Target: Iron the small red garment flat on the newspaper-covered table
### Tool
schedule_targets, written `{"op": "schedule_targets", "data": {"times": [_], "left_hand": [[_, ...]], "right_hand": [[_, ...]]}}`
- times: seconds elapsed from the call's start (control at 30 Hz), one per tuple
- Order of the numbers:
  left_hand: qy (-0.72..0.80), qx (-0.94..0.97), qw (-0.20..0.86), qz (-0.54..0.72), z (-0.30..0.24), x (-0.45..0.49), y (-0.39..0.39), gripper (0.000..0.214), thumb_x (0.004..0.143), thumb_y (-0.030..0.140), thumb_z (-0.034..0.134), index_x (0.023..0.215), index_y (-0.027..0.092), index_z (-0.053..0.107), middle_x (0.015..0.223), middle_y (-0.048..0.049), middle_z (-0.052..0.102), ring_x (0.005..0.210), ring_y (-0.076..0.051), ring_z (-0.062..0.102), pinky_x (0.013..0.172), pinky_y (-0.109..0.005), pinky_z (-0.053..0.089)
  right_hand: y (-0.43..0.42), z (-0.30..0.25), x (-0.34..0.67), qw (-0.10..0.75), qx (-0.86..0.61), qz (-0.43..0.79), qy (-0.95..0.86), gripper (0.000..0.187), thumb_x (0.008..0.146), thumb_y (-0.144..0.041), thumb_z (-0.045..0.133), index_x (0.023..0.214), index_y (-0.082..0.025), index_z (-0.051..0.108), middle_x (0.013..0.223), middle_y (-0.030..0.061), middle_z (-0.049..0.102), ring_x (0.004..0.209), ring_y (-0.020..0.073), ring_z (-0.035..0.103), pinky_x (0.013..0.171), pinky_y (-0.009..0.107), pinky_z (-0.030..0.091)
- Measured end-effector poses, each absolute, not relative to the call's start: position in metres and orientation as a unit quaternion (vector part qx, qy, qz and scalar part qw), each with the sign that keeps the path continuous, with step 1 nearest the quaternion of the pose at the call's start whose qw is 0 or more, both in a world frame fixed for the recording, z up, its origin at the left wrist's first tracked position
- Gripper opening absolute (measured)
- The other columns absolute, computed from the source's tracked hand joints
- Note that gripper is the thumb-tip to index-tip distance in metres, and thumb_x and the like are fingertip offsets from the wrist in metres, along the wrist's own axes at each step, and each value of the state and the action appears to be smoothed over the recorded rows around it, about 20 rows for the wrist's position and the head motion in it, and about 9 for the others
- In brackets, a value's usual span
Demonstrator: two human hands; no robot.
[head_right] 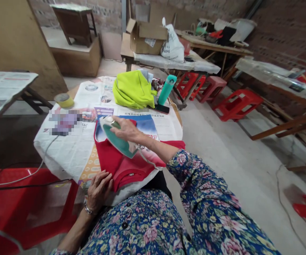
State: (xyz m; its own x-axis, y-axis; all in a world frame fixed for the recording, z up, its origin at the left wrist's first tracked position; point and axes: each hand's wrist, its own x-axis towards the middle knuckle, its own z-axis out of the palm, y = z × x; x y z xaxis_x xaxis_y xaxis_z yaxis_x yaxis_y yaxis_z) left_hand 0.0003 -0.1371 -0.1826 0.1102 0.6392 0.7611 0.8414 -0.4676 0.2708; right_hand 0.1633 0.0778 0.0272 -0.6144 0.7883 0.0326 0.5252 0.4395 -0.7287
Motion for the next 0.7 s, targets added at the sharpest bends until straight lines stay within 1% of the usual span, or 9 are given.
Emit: {"op": "schedule_targets", "data": {"times": [0.07,0.17,0.23,0.33,0.43,0.53,0.6,0.7], "left_hand": [[-0.510,-0.735,0.115,-0.432,-0.186,0.000,-0.142,0.038,0.096,0.011,0.068,0.132,0.022,0.073,0.114,-0.0086,0.078,0.115,-0.024,0.074,0.103,-0.040,0.060],[-0.527,-0.728,0.123,-0.421,-0.193,-0.001,-0.151,0.051,0.094,0.010,0.070,0.143,0.026,0.072,0.116,-0.0085,0.078,0.112,-0.024,0.073,0.107,-0.041,0.058],[-0.525,-0.728,0.124,-0.424,-0.197,0.000,-0.155,0.057,0.092,0.009,0.072,0.145,0.029,0.070,0.114,-0.0076,0.078,0.109,-0.024,0.073,0.107,-0.041,0.058],[-0.520,-0.729,0.117,-0.429,-0.197,0.001,-0.157,0.057,0.091,0.006,0.073,0.143,0.029,0.071,0.107,-0.0064,0.076,0.104,-0.023,0.072,0.104,-0.040,0.058],[-0.528,-0.728,0.108,-0.423,-0.193,0.002,-0.157,0.053,0.091,0.006,0.073,0.139,0.028,0.072,0.104,-0.0061,0.076,0.102,-0.023,0.072,0.101,-0.039,0.059],[-0.536,-0.728,0.102,-0.415,-0.190,0.002,-0.157,0.052,0.092,0.008,0.072,0.140,0.029,0.072,0.105,-0.0064,0.076,0.104,-0.024,0.073,0.101,-0.041,0.059],[-0.538,-0.728,0.100,-0.413,-0.189,0.002,-0.158,0.050,0.093,0.009,0.071,0.138,0.029,0.073,0.105,-0.0068,0.076,0.105,-0.024,0.072,0.099,-0.041,0.059],[-0.542,-0.727,0.101,-0.409,-0.190,0.002,-0.158,0.044,0.094,0.010,0.070,0.134,0.028,0.074,0.104,-0.0068,0.076,0.103,-0.023,0.072,0.098,-0.041,0.059]], "right_hand": [[0.057,0.027,0.161,0.142,-0.325,0.356,-0.864,0.048,0.097,-0.024,0.068,0.145,-0.023,0.069,0.103,0.0029,0.079,0.088,0.0194,0.070,0.085,0.030,0.053],[0.035,0.023,0.162,0.061,-0.237,0.375,-0.894,0.053,0.098,-0.025,0.068,0.151,-0.023,0.067,0.099,0.0039,0.080,0.079,0.0179,0.067,0.077,0.029,0.051],[0.027,0.019,0.162,0.019,-0.212,0.378,-0.901,0.056,0.100,-0.024,0.066,0.155,-0.023,0.064,0.094,0.0036,0.080,0.073,0.0170,0.064,0.073,0.029,0.049],[0.025,0.013,0.156,-0.016,-0.221,0.353,-0.909,0.061,0.100,-0.024,0.065,0.161,-0.023,0.059,0.091,0.0042,0.079,0.071,0.0183,0.063,0.071,0.030,0.048],[0.041,0.011,0.141,0.007,-0.285,0.311,-0.907,0.058,0.101,-0.025,0.064,0.159,-0.022,0.060,0.096,0.0062,0.079,0.079,0.0214,0.067,0.076,0.032,0.050],[0.075,0.012,0.126,0.074,-0.342,0.291,-0.890,0.050,0.101,-0.024,0.062,0.152,-0.023,0.063,0.108,0.0060,0.079,0.093,0.0238,0.071,0.085,0.033,0.053],[0.103,0.014,0.119,0.106,-0.381,0.288,-0.872,0.043,0.102,-0.025,0.060,0.145,-0.022,0.065,0.110,0.0058,0.078,0.099,0.0252,0.071,0.089,0.034,0.054],[0.141,0.014,0.114,0.120,-0.452,0.282,-0.838,0.031,0.101,-0.024,0.060,0.129,-0.017,0.070,0.112,0.0091,0.077,0.102,0.0280,0.072,0.095,0.038,0.056]]}}
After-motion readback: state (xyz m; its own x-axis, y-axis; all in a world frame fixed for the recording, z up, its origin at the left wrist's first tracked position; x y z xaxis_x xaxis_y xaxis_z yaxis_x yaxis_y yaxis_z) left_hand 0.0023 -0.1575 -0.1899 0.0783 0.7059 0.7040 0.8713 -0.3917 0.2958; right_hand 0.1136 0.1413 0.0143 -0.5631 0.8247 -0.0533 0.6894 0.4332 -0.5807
